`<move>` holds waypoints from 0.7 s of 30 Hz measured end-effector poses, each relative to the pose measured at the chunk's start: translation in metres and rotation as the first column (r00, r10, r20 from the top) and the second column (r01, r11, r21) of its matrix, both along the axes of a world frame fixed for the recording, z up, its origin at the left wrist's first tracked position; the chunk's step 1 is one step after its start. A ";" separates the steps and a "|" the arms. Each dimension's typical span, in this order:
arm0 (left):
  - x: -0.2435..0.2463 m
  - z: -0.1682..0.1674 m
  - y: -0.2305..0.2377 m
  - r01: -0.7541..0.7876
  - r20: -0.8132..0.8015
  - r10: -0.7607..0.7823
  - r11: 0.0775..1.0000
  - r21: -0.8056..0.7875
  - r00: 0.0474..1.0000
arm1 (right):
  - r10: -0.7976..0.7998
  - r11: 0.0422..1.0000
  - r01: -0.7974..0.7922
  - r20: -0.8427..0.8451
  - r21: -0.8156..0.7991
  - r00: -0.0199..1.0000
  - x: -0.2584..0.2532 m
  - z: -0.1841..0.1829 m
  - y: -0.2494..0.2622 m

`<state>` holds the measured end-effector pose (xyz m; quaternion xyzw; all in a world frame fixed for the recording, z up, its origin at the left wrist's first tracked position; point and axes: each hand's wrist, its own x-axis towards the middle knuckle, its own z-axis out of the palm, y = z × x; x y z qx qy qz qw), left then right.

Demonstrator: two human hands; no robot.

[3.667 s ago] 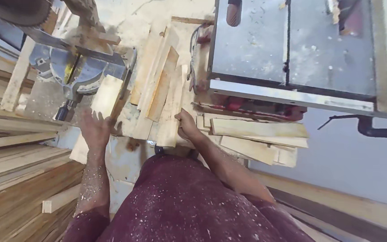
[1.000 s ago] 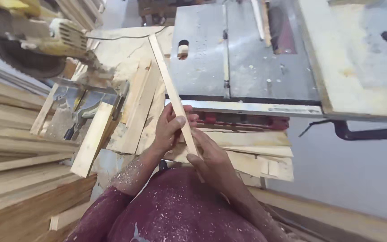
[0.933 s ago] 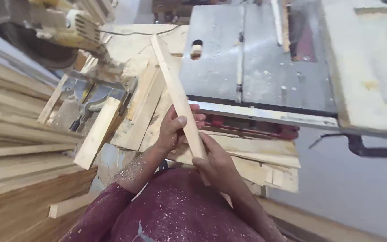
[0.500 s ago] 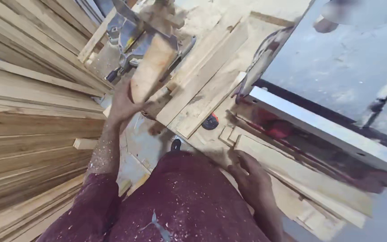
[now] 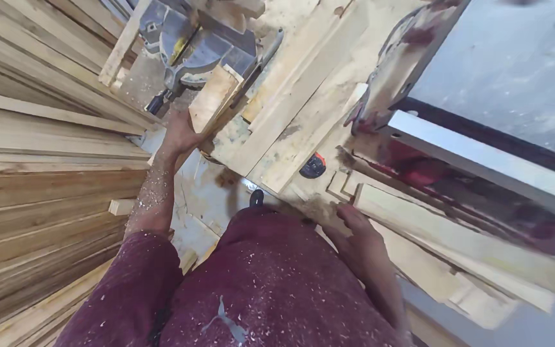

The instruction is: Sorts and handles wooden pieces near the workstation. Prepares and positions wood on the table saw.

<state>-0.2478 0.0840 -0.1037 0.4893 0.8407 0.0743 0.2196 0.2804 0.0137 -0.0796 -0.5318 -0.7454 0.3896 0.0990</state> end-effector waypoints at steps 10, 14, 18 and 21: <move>0.002 0.004 0.001 0.040 -0.055 -0.040 0.999 0.000 0.998 | -0.024 1.000 0.024 -0.010 -0.004 1.000 0.001 -0.002 -0.006; 0.016 0.008 0.003 -0.014 -0.134 0.009 0.999 -0.032 0.991 | -0.018 1.000 0.018 -0.006 0.011 1.000 0.002 -0.004 -0.007; 0.013 0.001 0.006 -0.030 -0.139 0.025 0.999 -0.031 0.990 | -0.022 1.000 0.022 0.009 0.012 1.000 0.006 -0.004 -0.008; 0.012 0.001 0.005 -0.046 -0.097 0.046 0.999 0.000 0.994 | -0.030 0.999 0.030 0.003 0.016 1.000 0.008 -0.003 -0.007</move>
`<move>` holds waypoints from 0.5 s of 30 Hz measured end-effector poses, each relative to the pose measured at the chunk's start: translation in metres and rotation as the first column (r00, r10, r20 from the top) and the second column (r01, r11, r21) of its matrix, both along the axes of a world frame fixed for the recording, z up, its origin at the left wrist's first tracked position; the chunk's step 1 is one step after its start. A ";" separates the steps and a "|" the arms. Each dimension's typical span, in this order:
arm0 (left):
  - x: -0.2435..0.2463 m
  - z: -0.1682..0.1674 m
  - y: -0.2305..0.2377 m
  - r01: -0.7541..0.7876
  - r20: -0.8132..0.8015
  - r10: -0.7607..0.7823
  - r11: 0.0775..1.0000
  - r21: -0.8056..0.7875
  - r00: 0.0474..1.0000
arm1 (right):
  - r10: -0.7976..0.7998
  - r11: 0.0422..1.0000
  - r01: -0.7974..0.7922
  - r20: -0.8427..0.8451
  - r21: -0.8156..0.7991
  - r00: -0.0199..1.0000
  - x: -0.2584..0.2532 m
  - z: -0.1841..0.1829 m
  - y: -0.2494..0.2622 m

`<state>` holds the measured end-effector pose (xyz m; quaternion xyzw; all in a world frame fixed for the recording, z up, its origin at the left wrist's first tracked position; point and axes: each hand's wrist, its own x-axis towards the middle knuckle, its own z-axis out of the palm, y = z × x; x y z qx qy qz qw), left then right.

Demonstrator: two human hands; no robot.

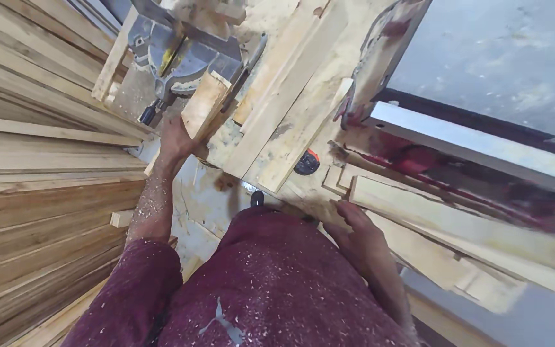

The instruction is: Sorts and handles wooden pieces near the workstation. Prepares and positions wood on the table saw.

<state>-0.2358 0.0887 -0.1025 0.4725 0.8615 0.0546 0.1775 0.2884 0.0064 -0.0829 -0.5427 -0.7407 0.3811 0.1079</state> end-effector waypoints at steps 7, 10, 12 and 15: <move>0.006 0.005 -0.004 -0.083 0.054 0.080 0.995 0.055 0.995 | 0.010 1.000 -0.010 -0.023 0.027 1.000 0.004 -0.003 0.000; 0.018 0.013 -0.012 -0.097 0.084 0.088 0.990 0.104 0.993 | 0.016 0.998 -0.011 -0.074 0.067 0.997 0.005 -0.004 -0.001; 0.018 0.010 -0.011 -0.093 0.063 0.085 0.988 0.122 0.994 | -0.011 0.998 0.015 -0.084 0.056 0.996 0.004 -0.003 -0.001; 0.018 0.008 -0.010 -0.099 0.051 0.093 0.987 0.123 0.994 | -0.042 0.999 0.044 -0.090 0.014 0.995 0.003 -0.001 -0.002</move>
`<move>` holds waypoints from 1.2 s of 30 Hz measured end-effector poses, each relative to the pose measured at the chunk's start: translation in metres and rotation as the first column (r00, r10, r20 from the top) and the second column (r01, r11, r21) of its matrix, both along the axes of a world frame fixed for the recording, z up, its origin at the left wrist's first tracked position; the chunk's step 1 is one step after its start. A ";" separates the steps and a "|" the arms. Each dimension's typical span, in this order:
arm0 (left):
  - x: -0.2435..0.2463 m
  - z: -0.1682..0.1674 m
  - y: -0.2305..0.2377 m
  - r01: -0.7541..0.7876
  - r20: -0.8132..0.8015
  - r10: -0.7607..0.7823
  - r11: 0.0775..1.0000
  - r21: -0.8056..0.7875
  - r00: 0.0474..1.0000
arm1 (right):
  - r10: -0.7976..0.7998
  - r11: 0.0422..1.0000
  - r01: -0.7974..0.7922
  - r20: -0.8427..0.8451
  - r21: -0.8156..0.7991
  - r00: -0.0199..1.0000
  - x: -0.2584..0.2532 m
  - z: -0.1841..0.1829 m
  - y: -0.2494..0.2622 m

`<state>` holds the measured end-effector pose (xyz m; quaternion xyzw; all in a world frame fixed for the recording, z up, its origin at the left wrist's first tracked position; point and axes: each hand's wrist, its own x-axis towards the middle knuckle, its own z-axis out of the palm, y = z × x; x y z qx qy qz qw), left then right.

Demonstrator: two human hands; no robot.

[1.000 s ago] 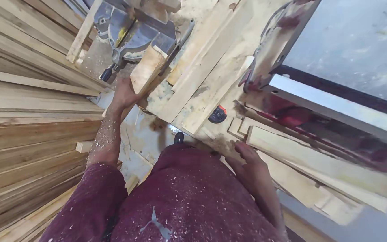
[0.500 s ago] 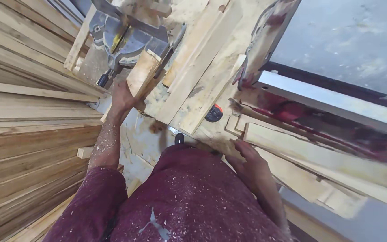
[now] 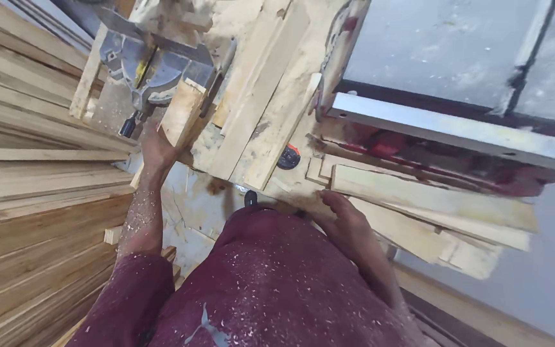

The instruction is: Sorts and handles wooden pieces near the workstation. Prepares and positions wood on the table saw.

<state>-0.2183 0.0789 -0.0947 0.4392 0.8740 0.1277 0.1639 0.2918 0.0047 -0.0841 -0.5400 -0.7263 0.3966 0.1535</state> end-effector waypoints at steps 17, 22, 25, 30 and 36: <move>0.117 0.016 0.007 0.290 0.046 -0.287 0.933 -0.215 0.957 | -0.091 0.985 0.106 0.111 -0.136 0.990 0.006 0.000 -0.013; 0.139 -0.038 0.017 0.309 0.319 -0.239 0.932 -0.190 0.917 | -0.069 0.989 0.088 0.152 -0.122 0.986 0.006 0.006 -0.015; 0.142 -0.034 -0.005 0.212 0.631 -0.183 0.977 0.030 0.754 | -0.075 0.984 0.095 0.135 -0.149 0.988 0.010 0.015 -0.013; 0.178 0.018 -0.034 -0.008 0.909 -0.108 0.993 0.121 0.404 | -0.012 1.000 0.012 -0.003 -0.016 1.000 -0.004 0.029 -0.004; 0.202 0.040 -0.039 -0.038 0.967 -0.192 0.979 0.201 0.164 | 0.142 0.975 -0.111 -0.153 0.190 0.978 -0.024 0.054 0.010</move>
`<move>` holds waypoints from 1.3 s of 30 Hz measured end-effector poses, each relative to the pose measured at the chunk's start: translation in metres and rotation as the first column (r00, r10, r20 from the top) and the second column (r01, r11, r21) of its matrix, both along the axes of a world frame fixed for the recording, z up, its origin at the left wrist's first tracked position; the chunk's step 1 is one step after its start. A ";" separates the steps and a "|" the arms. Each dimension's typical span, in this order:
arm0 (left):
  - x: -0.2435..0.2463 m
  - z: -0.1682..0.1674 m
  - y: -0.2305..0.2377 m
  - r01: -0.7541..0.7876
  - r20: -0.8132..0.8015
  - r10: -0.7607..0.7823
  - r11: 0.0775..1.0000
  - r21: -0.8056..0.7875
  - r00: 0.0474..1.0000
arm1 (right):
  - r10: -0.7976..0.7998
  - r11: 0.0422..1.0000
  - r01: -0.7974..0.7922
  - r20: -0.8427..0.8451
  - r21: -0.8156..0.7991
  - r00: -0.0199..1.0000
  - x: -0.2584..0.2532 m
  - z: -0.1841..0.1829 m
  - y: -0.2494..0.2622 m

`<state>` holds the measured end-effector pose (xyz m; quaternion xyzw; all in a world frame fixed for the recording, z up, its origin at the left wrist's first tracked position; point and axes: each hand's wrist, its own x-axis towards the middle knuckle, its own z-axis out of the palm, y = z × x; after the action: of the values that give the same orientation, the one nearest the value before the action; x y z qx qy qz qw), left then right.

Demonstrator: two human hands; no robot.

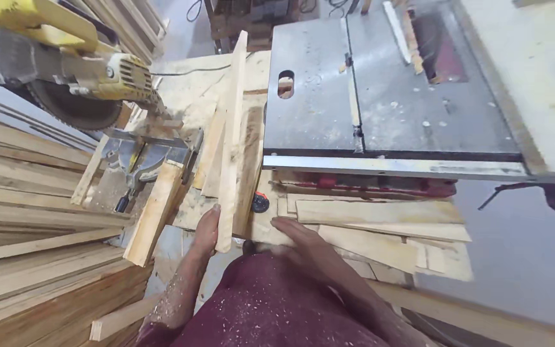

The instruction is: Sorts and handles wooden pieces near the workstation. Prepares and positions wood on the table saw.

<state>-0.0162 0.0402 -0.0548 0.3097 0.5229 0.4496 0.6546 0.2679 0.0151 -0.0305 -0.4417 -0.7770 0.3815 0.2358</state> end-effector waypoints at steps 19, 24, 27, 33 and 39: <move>-0.039 -0.032 0.043 0.160 -0.977 -0.165 0.977 -0.143 0.133 | 0.029 0.963 0.019 0.175 -0.268 0.984 0.010 -0.017 -0.014; -0.049 -0.073 0.039 0.128 -0.970 -0.242 0.963 -0.235 0.037 | -0.178 0.940 0.203 0.115 -0.273 0.977 0.035 -0.040 -0.032; -0.052 -0.077 0.041 0.113 -0.962 -0.271 0.957 -0.268 0.010 | -0.233 0.878 0.293 0.195 -0.378 0.953 0.050 -0.046 -0.043; -0.053 -0.062 0.042 0.178 -0.985 -0.131 0.978 -0.109 0.114 | -0.325 0.809 0.425 0.294 -0.406 0.899 0.072 -0.057 -0.064; -0.023 -0.042 0.028 0.275 -0.975 -0.062 0.962 -0.001 0.214 | -0.307 0.831 0.430 0.353 -0.352 0.884 0.072 -0.064 -0.056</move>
<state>-0.0396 0.0682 -0.0963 0.6306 0.7367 0.1309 0.2061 0.3402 -0.0405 -0.0942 -0.6744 -0.6007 0.4195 0.0918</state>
